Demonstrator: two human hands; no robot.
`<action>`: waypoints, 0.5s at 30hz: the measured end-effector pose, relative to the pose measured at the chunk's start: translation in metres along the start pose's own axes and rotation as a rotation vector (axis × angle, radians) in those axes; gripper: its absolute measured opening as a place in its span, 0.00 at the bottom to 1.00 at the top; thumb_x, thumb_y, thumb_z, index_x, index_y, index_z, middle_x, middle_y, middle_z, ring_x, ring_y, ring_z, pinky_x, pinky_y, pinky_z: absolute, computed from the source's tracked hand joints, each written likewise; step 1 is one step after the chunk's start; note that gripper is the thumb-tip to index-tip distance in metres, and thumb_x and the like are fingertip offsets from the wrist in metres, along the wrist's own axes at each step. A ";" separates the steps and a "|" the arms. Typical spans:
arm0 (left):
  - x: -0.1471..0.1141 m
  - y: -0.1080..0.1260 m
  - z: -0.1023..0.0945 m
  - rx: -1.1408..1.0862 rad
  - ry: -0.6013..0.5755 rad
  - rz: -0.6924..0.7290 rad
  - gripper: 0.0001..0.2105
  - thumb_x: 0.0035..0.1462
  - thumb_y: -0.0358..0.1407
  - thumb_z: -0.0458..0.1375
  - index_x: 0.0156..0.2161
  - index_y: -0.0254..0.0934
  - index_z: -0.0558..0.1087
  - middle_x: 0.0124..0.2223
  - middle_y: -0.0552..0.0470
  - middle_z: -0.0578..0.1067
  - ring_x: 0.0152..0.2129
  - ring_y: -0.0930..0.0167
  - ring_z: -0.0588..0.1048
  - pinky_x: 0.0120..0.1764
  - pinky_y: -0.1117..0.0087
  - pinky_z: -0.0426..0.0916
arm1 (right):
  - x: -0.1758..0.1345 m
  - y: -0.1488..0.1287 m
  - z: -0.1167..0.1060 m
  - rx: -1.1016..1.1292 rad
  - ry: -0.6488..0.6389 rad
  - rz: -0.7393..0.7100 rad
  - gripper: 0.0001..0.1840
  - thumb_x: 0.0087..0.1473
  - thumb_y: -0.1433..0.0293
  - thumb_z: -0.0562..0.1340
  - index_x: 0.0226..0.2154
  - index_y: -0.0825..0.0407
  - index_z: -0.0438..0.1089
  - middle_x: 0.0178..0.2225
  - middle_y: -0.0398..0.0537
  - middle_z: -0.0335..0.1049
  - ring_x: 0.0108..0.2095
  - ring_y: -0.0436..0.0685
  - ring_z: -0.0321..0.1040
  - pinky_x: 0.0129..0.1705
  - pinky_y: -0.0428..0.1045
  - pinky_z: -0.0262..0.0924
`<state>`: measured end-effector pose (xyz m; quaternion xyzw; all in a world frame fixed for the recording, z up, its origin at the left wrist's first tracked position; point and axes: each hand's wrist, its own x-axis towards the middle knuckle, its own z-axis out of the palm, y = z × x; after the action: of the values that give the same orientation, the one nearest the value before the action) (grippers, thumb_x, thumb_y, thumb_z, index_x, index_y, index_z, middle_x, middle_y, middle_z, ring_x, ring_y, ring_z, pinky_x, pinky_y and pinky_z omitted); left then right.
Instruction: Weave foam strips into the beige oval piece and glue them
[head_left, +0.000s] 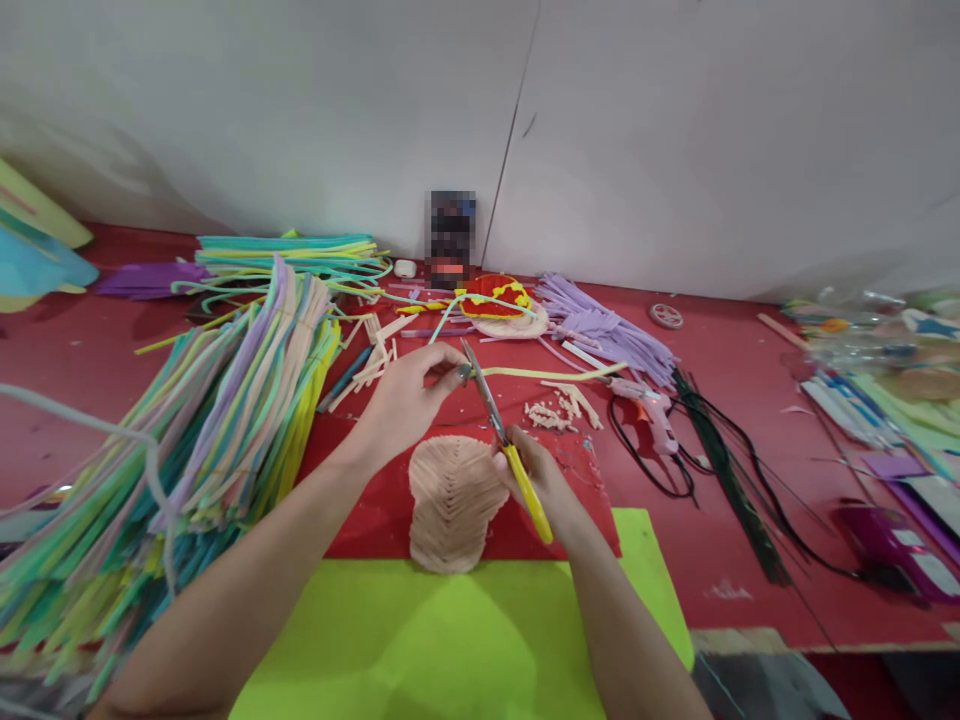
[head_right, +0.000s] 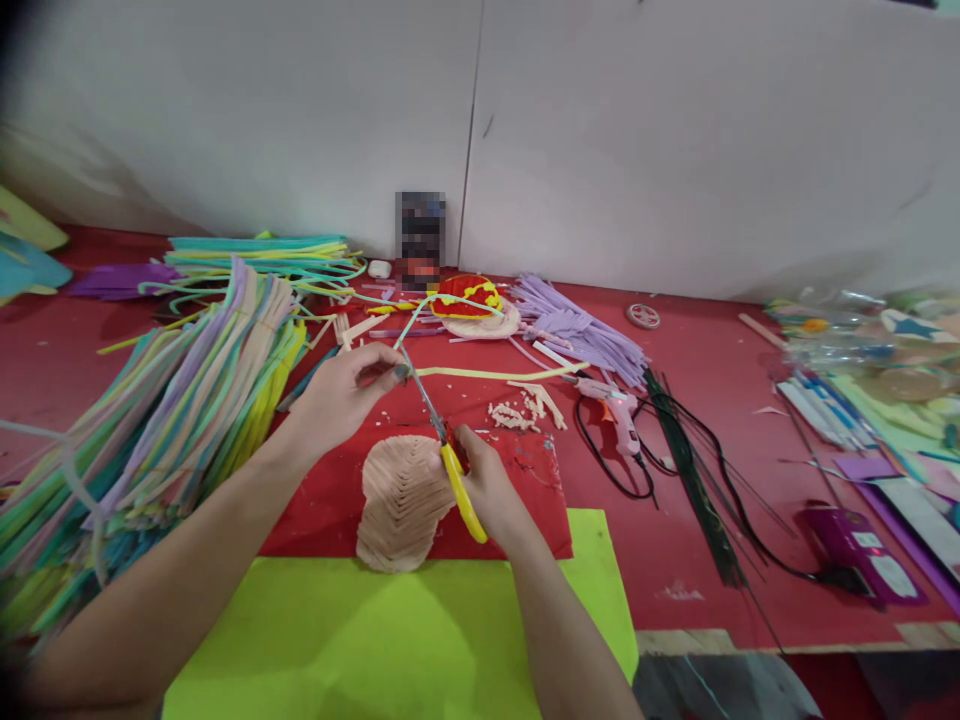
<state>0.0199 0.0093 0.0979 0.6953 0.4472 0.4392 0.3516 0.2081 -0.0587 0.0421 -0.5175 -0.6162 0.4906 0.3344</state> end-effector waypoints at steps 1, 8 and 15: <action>0.000 0.000 -0.001 0.008 -0.003 -0.002 0.04 0.56 0.33 0.56 0.34 0.38 0.73 0.32 0.52 0.75 0.31 0.71 0.73 0.38 0.70 0.67 | 0.001 0.001 0.000 -0.019 0.010 -0.007 0.18 0.50 0.57 0.61 0.25 0.50 0.53 0.24 0.37 0.49 0.25 0.48 0.47 0.26 0.45 0.45; 0.001 -0.004 -0.001 0.013 -0.005 -0.025 0.03 0.55 0.31 0.56 0.33 0.37 0.72 0.33 0.52 0.76 0.31 0.71 0.74 0.39 0.71 0.67 | 0.002 0.007 0.001 -0.143 0.066 -0.026 0.19 0.50 0.57 0.60 0.22 0.50 0.52 0.21 0.36 0.44 0.23 0.47 0.44 0.24 0.45 0.41; 0.002 -0.009 0.001 -0.014 0.001 -0.027 0.04 0.54 0.32 0.55 0.33 0.38 0.73 0.33 0.52 0.77 0.31 0.71 0.74 0.38 0.70 0.67 | 0.001 0.005 0.001 -0.135 0.076 -0.010 0.19 0.49 0.58 0.60 0.21 0.50 0.52 0.21 0.36 0.43 0.23 0.47 0.43 0.24 0.45 0.40</action>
<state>0.0182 0.0142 0.0900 0.6865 0.4538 0.4377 0.3622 0.2083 -0.0579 0.0367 -0.5543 -0.6372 0.4260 0.3243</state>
